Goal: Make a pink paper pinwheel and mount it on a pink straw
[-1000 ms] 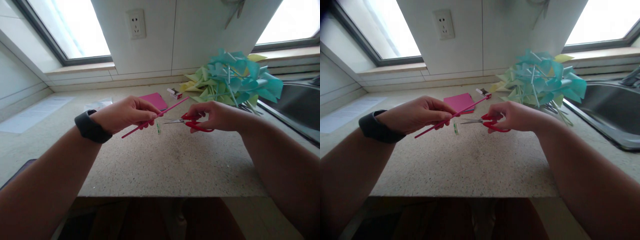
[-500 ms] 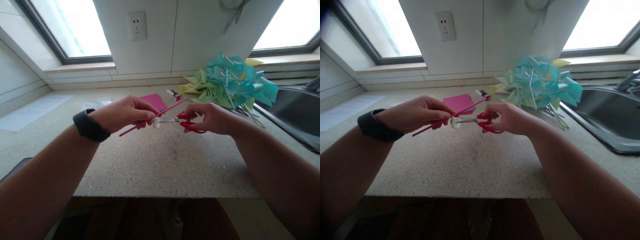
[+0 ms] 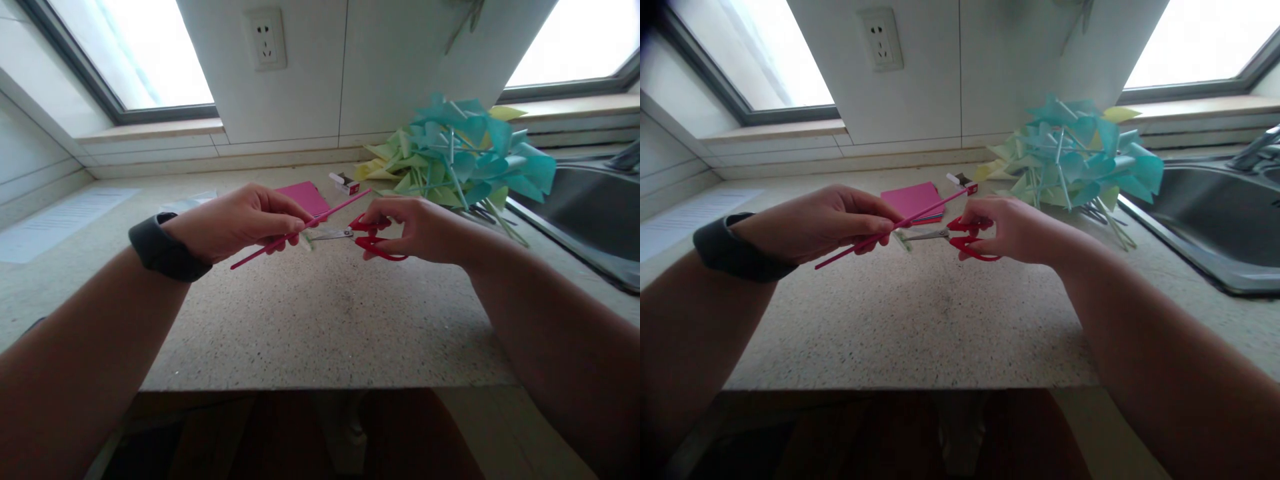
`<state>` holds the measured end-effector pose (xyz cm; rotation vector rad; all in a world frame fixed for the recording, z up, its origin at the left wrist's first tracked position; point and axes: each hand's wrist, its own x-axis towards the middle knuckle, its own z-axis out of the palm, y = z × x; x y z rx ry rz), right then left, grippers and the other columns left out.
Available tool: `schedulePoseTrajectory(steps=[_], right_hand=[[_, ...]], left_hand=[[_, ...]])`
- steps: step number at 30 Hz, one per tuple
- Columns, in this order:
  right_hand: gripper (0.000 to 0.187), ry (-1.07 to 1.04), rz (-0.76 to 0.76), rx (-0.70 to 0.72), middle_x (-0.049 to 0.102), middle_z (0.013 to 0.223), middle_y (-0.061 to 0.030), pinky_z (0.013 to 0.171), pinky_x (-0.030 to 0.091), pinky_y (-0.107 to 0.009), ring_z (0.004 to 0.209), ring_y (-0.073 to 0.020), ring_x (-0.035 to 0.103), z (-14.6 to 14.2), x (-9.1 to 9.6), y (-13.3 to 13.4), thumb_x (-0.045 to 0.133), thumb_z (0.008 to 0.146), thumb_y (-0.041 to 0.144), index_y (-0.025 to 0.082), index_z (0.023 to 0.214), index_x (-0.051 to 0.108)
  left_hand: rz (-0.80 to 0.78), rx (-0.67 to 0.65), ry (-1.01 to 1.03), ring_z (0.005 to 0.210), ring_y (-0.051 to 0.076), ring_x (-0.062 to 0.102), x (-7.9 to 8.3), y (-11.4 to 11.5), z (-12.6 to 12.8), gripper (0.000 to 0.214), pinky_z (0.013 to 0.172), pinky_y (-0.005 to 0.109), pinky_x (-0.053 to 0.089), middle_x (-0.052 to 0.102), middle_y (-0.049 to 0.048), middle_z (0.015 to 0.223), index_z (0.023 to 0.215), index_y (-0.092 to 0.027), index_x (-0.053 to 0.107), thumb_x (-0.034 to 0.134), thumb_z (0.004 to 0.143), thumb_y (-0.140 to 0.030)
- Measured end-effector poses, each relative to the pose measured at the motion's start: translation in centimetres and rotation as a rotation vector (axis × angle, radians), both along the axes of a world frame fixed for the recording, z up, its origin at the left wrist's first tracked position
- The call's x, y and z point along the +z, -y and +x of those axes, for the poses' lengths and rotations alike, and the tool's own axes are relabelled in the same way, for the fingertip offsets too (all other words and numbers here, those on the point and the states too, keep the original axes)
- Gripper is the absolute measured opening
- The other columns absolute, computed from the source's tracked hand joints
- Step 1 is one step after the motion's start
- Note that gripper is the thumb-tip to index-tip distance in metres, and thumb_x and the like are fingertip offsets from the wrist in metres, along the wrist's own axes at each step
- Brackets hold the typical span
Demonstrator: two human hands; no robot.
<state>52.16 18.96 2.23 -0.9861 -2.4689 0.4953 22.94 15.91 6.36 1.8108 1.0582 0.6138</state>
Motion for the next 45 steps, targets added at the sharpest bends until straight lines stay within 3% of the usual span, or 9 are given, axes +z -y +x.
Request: schedulePoseTrajectory(steps=[25,37,45], right_hand=[[0.014,0.168,-0.003,-0.001,0.068,0.08,-0.001,0.06,0.036,-0.029,0.069,-0.0142,0.056,-1.0,0.2,0.5,0.073,0.08,0.027,0.018,0.09,0.075],[0.013,0.252,0.006,-0.093,0.066,0.07,0.0018,0.057,0.031,-0.029,0.061,-0.013,0.052,-0.5,0.1,0.3,0.072,0.081,0.034,0.021,0.084,0.074],[0.02,0.363,0.135,-0.23,0.058,0.062,0.0029,0.054,0.026,-0.03,0.055,-0.0134,0.046,0.3,-0.4,-0.7,0.071,0.083,0.042,0.023,0.078,0.065]], left_hand=[[-0.077,-0.074,-0.181,0.057,0.011,0.057,-0.6,-0.4,0.0,0.02,0.05,0.018,0.045,0.068,0.0031,0.068,0.1,-0.021,0.082,0.07,0.085,-0.027],[-0.049,0.053,-0.072,0.049,0.013,0.055,-1.0,-0.6,0.2,0.013,0.043,0.02,0.043,0.068,0.0072,0.062,0.086,-0.018,0.084,0.074,0.08,-0.019],[-0.089,0.096,0.096,0.051,0.011,0.054,-1.4,-0.7,0.0,0.009,0.045,0.019,0.042,0.068,0.008,0.068,0.08,-0.015,0.081,0.073,0.079,-0.018]])
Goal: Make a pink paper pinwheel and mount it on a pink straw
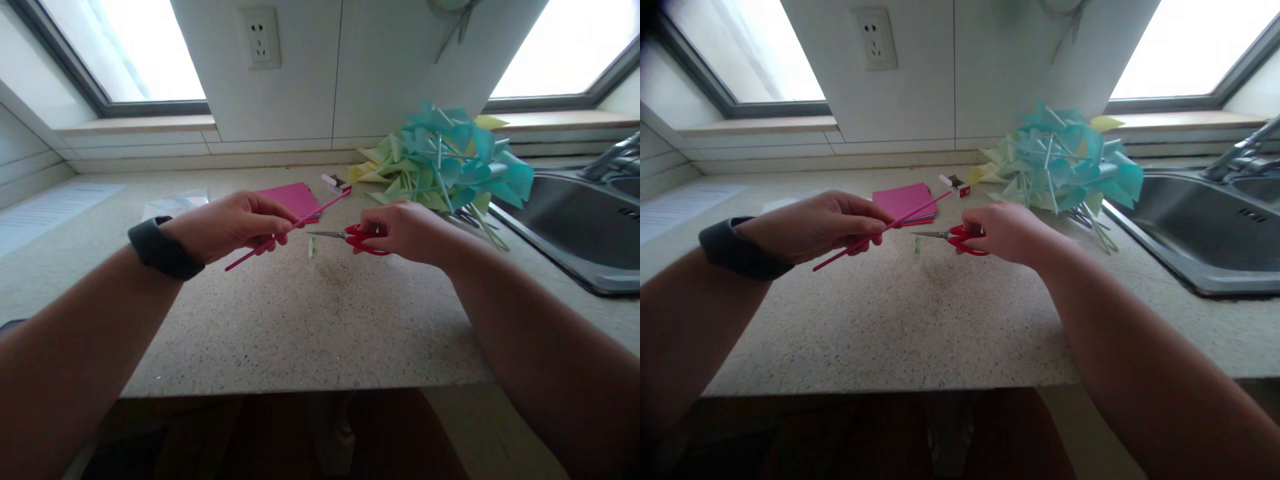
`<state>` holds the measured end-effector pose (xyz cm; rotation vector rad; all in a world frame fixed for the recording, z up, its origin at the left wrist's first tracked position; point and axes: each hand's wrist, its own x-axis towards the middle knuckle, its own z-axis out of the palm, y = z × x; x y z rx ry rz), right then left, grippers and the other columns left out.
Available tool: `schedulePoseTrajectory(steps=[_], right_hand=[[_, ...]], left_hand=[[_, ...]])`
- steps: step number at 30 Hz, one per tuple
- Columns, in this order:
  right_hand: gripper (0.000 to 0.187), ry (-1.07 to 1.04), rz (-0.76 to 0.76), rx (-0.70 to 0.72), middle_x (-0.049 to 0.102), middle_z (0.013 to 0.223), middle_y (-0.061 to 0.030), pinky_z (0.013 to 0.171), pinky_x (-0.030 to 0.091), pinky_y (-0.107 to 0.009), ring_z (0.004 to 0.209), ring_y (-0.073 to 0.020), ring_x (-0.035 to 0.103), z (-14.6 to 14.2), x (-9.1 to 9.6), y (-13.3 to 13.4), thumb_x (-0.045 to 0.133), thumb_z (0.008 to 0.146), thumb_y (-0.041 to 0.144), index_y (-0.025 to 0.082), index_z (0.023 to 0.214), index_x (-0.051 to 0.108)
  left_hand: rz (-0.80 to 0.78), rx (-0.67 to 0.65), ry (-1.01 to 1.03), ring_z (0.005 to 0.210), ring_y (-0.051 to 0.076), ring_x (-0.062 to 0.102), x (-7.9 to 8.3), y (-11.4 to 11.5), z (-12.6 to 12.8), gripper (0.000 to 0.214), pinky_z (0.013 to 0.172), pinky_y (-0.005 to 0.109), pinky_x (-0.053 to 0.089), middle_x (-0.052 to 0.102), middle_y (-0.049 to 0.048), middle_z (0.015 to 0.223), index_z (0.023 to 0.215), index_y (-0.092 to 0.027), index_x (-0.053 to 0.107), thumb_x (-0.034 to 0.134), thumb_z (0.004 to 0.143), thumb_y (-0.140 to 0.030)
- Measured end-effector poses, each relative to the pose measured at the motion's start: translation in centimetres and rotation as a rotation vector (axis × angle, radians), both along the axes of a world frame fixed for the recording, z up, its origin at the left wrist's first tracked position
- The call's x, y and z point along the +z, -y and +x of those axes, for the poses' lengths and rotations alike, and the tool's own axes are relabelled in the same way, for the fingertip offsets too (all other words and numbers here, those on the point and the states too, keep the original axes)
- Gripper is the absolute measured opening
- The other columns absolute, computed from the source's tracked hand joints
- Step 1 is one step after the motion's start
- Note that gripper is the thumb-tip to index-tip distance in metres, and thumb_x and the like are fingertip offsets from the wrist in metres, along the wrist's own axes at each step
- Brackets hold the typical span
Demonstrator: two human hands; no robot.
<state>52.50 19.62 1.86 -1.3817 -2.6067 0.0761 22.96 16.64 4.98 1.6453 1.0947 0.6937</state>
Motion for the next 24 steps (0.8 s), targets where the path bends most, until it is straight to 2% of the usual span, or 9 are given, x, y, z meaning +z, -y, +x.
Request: schedulePoseTrajectory(steps=[3,9,13,17,21,24], right_hand=[[0.023,0.013,0.07,-0.064,0.061,0.065,0.0011,0.054,0.026,-0.03,0.057,-0.0148,0.049,0.4,-0.3,-0.6,0.068,0.085,0.045,0.023,0.079,0.065],[0.027,0.057,0.071,-0.171,0.067,0.076,-0.0041,0.056,0.031,-0.031,0.066,-0.0199,0.057,0.9,-0.8,-1.3,0.06,0.089,0.05,0.023,0.088,0.063],[0.026,0.119,0.047,-0.179,0.07,0.086,-0.0106,0.06,0.035,-0.034,0.074,-0.0244,0.061,1.1,-1.6,-1.5,0.054,0.094,0.044,0.02,0.095,0.062],[0.02,0.118,0.032,-0.202,0.071,0.098,-0.0148,0.066,0.04,-0.037,0.085,-0.0278,0.065,0.9,-2.4,-1.7,0.054,0.093,0.033,0.018,0.102,0.061],[0.023,0.094,0.079,-0.264,0.07,0.108,-0.0184,0.07,0.041,-0.039,0.094,-0.0314,0.065,-0.1,-2.0,-1.1,0.045,0.094,0.023,0.016,0.108,0.061],[0.025,0.063,0.098,-0.25,0.07,0.11,-0.0182,0.074,0.042,-0.04,0.101,-0.0327,0.063,-1.6,-1.4,0.2,0.045,0.097,0.033,0.018,0.102,0.065]], left_hand=[[-0.043,0.061,0.112,0.052,0.009,0.055,-0.2,-0.2,-0.1,0.011,0.047,0.018,0.043,0.068,0.0074,0.07,0.085,-0.014,0.081,0.072,0.079,-0.015],[-0.071,0.164,0.247,0.052,0.008,0.056,-0.4,-0.5,-0.3,0.013,0.046,0.016,0.045,0.069,0.0061,0.071,0.088,-0.013,0.081,0.07,0.081,-0.012],[-0.092,0.164,0.292,0.051,0.007,0.056,-0.7,-0.4,-0.3,0.013,0.046,0.015,0.044,0.068,0.005,0.071,0.089,-0.013,0.08,0.068,0.083,-0.011],[-0.126,0.124,0.342,0.052,0.007,0.058,-1.1,-0.3,0.0,0.012,0.049,0.017,0.047,0.068,0.0041,0.073,0.091,-0.013,0.078,0.068,0.084,-0.012],[-0.16,0.148,0.403,0.055,0.009,0.062,-1.7,-0.1,0.7,0.012,0.055,0.02,0.053,0.07,0.0041,0.074,0.095,-0.014,0.076,0.068,0.086,-0.014],[-0.2,0.18,0.474,0.055,0.01,0.063,-2.4,0.4,1.2,0.009,0.054,0.02,0.053,0.072,0.0048,0.072,0.092,-0.013,0.075,0.07,0.085,-0.014]])
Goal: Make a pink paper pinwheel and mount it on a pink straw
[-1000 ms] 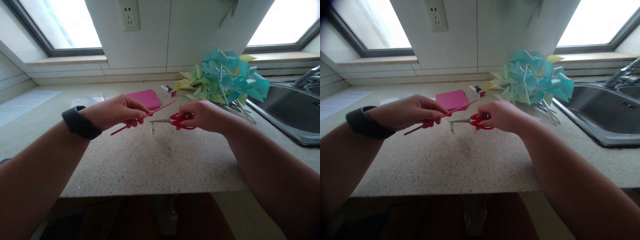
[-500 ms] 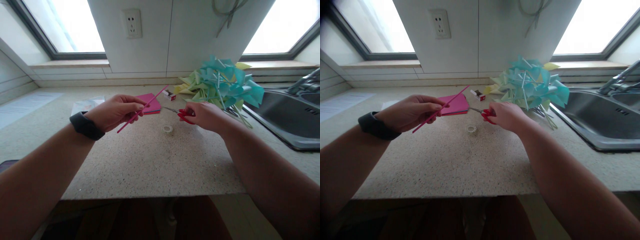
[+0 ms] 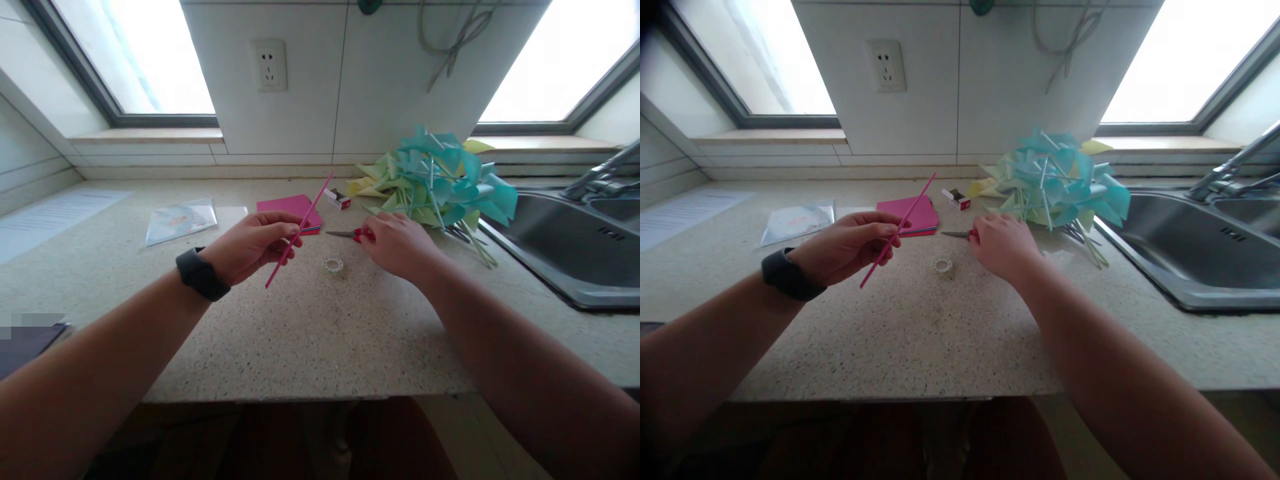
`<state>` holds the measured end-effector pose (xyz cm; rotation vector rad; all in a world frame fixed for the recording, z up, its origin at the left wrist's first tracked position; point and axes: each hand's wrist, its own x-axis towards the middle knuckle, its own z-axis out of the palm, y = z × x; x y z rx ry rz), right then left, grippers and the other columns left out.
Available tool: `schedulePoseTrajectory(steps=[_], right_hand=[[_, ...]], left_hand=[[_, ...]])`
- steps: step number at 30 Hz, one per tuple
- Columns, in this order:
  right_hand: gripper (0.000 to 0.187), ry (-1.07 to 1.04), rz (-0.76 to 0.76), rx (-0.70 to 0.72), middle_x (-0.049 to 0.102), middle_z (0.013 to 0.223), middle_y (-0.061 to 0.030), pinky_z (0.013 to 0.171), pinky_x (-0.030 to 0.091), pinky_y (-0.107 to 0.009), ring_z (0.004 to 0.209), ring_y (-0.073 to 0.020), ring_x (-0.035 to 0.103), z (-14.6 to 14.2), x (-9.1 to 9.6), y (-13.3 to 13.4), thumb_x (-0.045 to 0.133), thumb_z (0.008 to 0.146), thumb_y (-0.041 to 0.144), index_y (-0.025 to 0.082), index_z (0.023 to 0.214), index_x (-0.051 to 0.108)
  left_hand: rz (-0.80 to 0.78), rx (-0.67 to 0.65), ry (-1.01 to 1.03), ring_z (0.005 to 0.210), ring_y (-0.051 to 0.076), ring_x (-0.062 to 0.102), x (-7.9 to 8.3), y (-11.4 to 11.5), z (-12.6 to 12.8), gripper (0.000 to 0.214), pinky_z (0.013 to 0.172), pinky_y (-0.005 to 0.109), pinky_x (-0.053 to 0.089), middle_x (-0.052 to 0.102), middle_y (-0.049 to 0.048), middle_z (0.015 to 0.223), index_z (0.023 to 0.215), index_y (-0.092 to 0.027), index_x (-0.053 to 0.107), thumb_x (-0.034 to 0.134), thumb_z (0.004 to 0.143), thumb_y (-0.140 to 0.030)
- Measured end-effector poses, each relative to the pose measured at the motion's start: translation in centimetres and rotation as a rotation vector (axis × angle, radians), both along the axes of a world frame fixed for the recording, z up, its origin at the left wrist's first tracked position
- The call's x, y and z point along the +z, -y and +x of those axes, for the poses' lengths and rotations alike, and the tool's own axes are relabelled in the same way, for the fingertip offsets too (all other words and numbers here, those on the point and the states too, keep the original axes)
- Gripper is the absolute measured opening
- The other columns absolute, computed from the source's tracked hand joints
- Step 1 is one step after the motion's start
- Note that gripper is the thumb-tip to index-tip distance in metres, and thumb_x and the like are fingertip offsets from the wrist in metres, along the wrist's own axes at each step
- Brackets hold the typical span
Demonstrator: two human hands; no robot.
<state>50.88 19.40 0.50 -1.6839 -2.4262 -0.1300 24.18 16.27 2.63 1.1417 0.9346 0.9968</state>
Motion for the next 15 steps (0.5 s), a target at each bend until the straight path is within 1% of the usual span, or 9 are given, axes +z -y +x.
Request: schedulePoseTrajectory(steps=[1,2,3,5,7,9,11,13,15], right_hand=[[0.026,-0.009,-0.021,0.025,0.071,0.106,-0.0158,0.073,0.042,-0.039,0.097,-0.0312,0.064,-0.6,0.1,0.5,0.047,0.096,0.038,0.02,0.098,0.066],[0.029,-0.024,-0.052,0.048,0.073,0.098,-0.0127,0.069,0.041,-0.037,0.089,-0.0285,0.066,-1.3,0.1,1.0,0.048,0.097,0.044,0.022,0.098,0.067],[0.035,-0.04,-0.086,0.063,0.074,0.094,-0.0106,0.065,0.041,-0.036,0.083,-0.0265,0.066,-1.9,0.0,1.5,0.047,0.097,0.052,0.023,0.097,0.068],[0.047,-0.059,-0.126,0.052,0.074,0.086,-0.0114,0.06,0.039,-0.035,0.075,-0.0268,0.066,-2.9,-0.4,2.1,0.047,0.093,0.064,0.023,0.087,0.068],[0.05,-0.076,-0.145,0.038,0.073,0.085,-0.0137,0.058,0.038,-0.035,0.074,-0.0284,0.066,-3.5,-0.9,2.4,0.052,0.088,0.069,0.021,0.085,0.067],[0.046,-0.107,-0.157,0.049,0.074,0.088,-0.0142,0.058,0.038,-0.035,0.076,-0.0288,0.066,-3.6,-1.3,2.4,0.06,0.085,0.067,0.021,0.086,0.065],[0.039,-0.157,-0.165,0.079,0.074,0.089,-0.0124,0.057,0.038,-0.034,0.076,-0.0269,0.066,-3.4,-1.6,2.2,0.066,0.082,0.06,0.021,0.088,0.062],[0.032,-0.223,-0.162,0.112,0.073,0.09,-0.0097,0.058,0.039,-0.032,0.075,-0.0239,0.066,-3.1,-1.7,1.9,0.07,0.082,0.05,0.022,0.093,0.06],[0.025,-0.285,-0.139,0.131,0.073,0.088,-0.0073,0.06,0.041,-0.03,0.075,-0.0213,0.066,-2.9,-1.7,1.4,0.071,0.083,0.038,0.021,0.095,0.057]], left_hand=[[-0.017,0.01,0.036,0.054,0.01,0.063,-0.2,0.2,0.2,0.008,0.053,0.02,0.053,0.072,0.0047,0.072,0.092,-0.013,0.075,0.071,0.084,-0.014],[-0.029,0.02,0.07,0.054,0.01,0.063,-0.4,0.4,0.3,0.009,0.052,0.019,0.053,0.072,0.0045,0.071,0.092,-0.013,0.074,0.072,0.083,-0.014],[-0.039,0.03,0.1,0.054,0.01,0.064,-0.5,0.6,0.4,0.009,0.051,0.019,0.052,0.072,0.0042,0.072,0.092,-0.013,0.074,0.073,0.083,-0.014],[-0.048,0.054,0.143,0.054,0.01,0.065,-0.9,1.1,0.6,0.01,0.052,0.017,0.052,0.072,0.0034,0.072,0.093,-0.014,0.073,0.073,0.083,-0.014],[-0.061,0.079,0.174,0.055,0.01,0.066,-1.2,1.5,0.8,0.012,0.053,0.017,0.053,0.072,0.0029,0.074,0.096,-0.014,0.073,0.072,0.084,-0.015],[-0.084,0.101,0.206,0.057,0.01,0.067,-1.6,2.0,0.8,0.012,0.054,0.018,0.055,0.072,0.0029,0.075,0.097,-0.014,0.072,0.071,0.085,-0.016],[-0.109,0.11,0.235,0.058,0.012,0.068,-2.0,2.5,0.8,0.012,0.055,0.02,0.056,0.072,0.0033,0.076,0.097,-0.014,0.072,0.071,0.085,-0.016],[-0.134,0.112,0.254,0.06,0.012,0.069,-2.3,3.3,0.6,0.013,0.056,0.021,0.057,0.072,0.0038,0.077,0.099,-0.015,0.071,0.071,0.086,-0.016],[-0.151,0.113,0.267,0.061,0.012,0.069,-2.6,4.1,0.4,0.019,0.057,0.021,0.058,0.072,0.0031,0.078,0.105,-0.016,0.072,0.072,0.086,-0.016]])
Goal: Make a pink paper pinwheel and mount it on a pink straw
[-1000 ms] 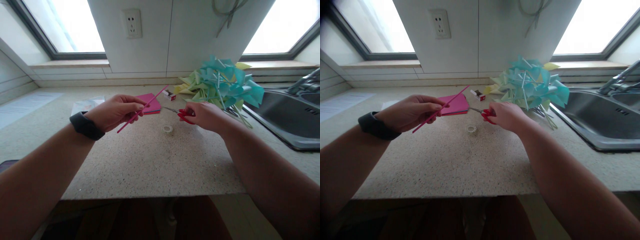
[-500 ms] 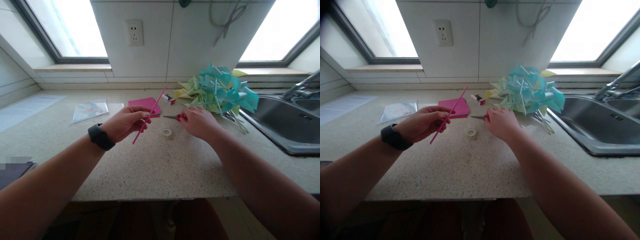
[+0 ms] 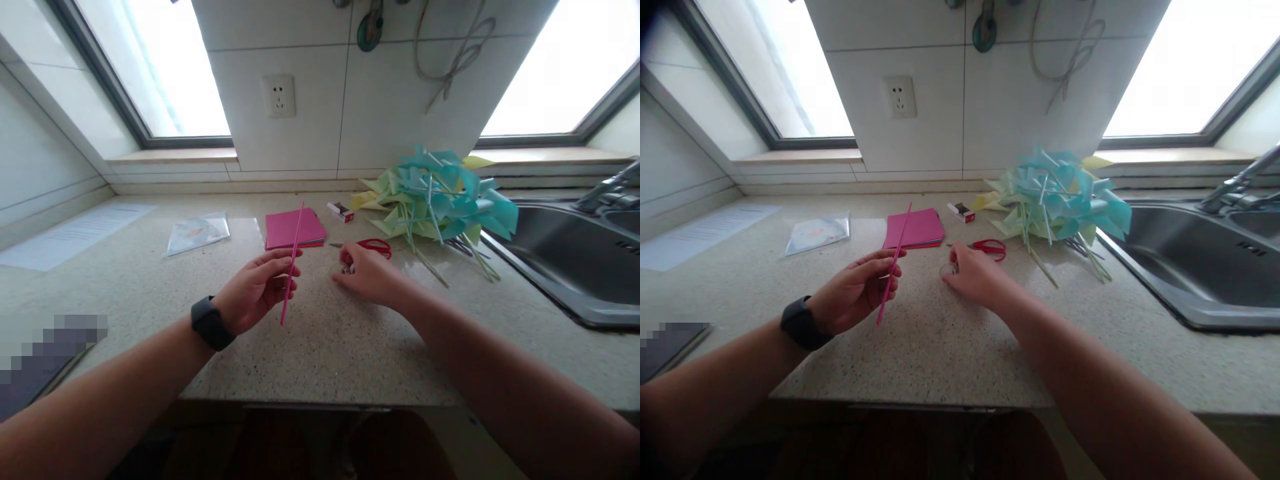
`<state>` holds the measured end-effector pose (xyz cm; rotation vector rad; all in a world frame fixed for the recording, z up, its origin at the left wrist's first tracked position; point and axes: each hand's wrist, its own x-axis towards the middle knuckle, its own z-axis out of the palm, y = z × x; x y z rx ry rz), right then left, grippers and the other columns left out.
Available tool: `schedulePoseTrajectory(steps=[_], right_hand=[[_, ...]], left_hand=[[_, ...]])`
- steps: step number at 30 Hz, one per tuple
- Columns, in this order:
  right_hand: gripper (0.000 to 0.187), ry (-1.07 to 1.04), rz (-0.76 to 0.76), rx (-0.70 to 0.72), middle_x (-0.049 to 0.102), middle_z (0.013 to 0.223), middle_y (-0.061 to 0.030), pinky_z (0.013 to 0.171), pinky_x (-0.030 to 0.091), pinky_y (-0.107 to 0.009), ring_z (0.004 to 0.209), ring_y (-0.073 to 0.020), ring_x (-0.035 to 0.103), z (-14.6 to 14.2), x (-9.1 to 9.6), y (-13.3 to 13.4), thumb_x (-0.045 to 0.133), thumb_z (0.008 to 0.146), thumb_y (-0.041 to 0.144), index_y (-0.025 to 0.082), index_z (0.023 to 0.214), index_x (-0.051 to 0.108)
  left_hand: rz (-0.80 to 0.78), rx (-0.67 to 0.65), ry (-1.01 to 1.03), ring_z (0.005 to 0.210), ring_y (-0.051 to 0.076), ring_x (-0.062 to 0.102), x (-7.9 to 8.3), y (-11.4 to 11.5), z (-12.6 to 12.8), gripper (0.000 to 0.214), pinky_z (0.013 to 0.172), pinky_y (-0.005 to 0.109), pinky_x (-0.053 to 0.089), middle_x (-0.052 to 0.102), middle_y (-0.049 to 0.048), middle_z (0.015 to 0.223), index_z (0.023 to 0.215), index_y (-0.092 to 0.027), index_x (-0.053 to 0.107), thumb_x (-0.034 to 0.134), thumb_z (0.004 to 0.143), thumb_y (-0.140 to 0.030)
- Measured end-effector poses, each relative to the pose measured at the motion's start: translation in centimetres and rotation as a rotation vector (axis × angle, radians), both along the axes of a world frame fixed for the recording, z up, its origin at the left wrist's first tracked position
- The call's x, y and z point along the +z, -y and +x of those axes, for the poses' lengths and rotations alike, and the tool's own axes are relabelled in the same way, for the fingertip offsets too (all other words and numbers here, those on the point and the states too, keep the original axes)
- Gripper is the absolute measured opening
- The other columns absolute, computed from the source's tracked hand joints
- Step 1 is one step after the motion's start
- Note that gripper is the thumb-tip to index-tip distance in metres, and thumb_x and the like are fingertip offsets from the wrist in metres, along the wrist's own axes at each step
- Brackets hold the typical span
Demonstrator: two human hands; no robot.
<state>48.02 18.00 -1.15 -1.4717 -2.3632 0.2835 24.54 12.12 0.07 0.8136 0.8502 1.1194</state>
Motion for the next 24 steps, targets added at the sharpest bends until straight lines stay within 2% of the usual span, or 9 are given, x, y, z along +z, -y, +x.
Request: schedulePoseTrajectory(steps=[4,10,15,18,20,22,24], right_hand=[[0.01,-0.058,0.097,-0.018,0.071,0.089,-0.0079,0.068,0.042,-0.032,0.079,-0.022,0.064,0.3,0.0,-1.4,0.064,0.087,0.024,0.021,0.094,0.058],[0.011,-0.004,0.196,0.041,0.068,0.103,-0.0129,0.078,0.043,-0.035,0.091,-0.0257,0.064,0.0,-0.3,-2.9,0.059,0.09,0.015,0.017,0.1,0.063],[0.01,0.033,0.178,0.179,0.071,0.1,-0.0119,0.083,0.045,-0.036,0.093,-0.0263,0.065,-0.3,-0.7,-2.7,0.063,0.092,0.021,0.016,0.094,0.071],[0.011,0.001,0.16,0.204,0.073,0.095,-0.0128,0.085,0.045,-0.04,0.092,-0.0282,0.065,-0.4,-0.8,-2.5,0.066,0.091,0.024,0.016,0.089,0.074],[0.014,-0.061,0.155,0.205,0.073,0.099,-0.0133,0.087,0.045,-0.041,0.094,-0.0286,0.065,-0.8,-0.6,-1.9,0.067,0.091,0.027,0.015,0.093,0.074],[0.019,-0.154,0.138,0.205,0.074,0.101,-0.0116,0.085,0.047,-0.039,0.092,-0.0251,0.065,-1.5,-0.2,-0.9,0.064,0.093,0.031,0.015,0.1,0.073],[0.027,-0.256,0.083,0.209,0.075,0.092,-0.0069,0.072,0.05,-0.032,0.078,-0.0184,0.065,-2.5,0.3,0.4,0.055,0.099,0.037,0.017,0.103,0.072]], left_hand=[[-0.02,-0.005,0.027,0.062,0.011,0.069,-0.4,1.8,-0.2,0.024,0.059,0.02,0.058,0.071,0.0009,0.079,0.112,-0.02,0.072,0.073,0.087,-0.02],[-0.025,-0.026,0.071,0.063,0.012,0.068,-1.4,2.7,-0.1,0.025,0.057,0.021,0.056,0.071,0.0022,0.078,0.112,-0.019,0.073,0.073,0.087,-0.02],[-0.026,-0.054,0.108,0.061,0.012,0.067,-1.9,2.3,-0.4,0.024,0.056,0.022,0.056,0.071,0.0031,0.078,0.113,-0.017,0.072,0.072,0.088,-0.02],[-0.019,-0.063,0.125,0.061,0.012,0.067,-2.2,2.2,-0.5,0.024,0.056,0.022,0.056,0.071,0.0033,0.078,0.113,-0.016,0.072,0.072,0.089,-0.02],[-0.008,-0.066,0.135,0.064,0.012,0.067,-2.3,2.2,-0.4,0.025,0.058,0.022,0.057,0.071,0.0032,0.08,0.114,-0.017,0.072,0.071,0.089,-0.021],[0.01,-0.068,0.138,0.065,0.012,0.067,-2.4,2.2,-0.3,0.025,0.059,0.023,0.058,0.07,0.0028,0.081,0.115,-0.018,0.071,0.071,0.091,-0.022],[0.028,-0.067,0.131,0.066,0.012,0.066,-2.5,2.3,-0.2,0.025,0.06,0.024,0.059,0.07,0.002,0.081,0.116,-0.019,0.071,0.07,0.092,-0.023]])
